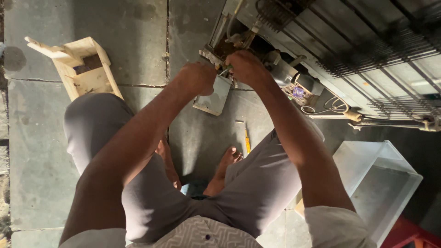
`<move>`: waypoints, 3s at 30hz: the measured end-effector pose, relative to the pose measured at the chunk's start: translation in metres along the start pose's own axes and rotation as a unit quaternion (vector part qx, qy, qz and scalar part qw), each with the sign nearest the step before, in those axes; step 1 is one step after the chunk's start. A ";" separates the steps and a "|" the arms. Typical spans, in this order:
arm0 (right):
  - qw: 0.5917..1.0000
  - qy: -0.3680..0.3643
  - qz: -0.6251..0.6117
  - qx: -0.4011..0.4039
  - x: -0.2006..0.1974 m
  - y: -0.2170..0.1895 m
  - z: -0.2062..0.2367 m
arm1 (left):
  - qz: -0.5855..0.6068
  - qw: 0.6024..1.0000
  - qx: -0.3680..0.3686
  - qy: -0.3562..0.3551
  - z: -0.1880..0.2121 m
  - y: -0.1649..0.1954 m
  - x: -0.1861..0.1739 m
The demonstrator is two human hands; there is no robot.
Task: The person sits on the floor in front of a refrigerator with its back panel removed and works on the compressor compartment and an electrical control box. They unscrew the box cover with a screwdriver, open it to reach the internal components, and use pliers on the wiring and parts inside.
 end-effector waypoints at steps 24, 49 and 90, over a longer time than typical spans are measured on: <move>0.989 -0.071 0.111 0.066 -0.004 0.009 -0.028 | 0.015 1.000 -0.016 0.012 0.015 -0.021 -0.006; 0.990 0.026 -0.018 0.139 -0.005 -0.030 0.000 | -0.017 0.996 -0.015 0.083 -0.068 -0.030 0.074; 0.984 0.125 0.007 -0.126 -0.006 -0.058 0.001 | 0.045 0.997 -0.037 0.046 -0.031 -0.041 0.004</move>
Point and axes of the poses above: each hand's wrist, its own z-axis away from the middle knuckle, its own x-axis out of the palm, y = z × x, the point moved 9 cm from there along -z, towards the middle knuckle, and after that the axes turned 13 degrees about -z, right-handed, at the moved point
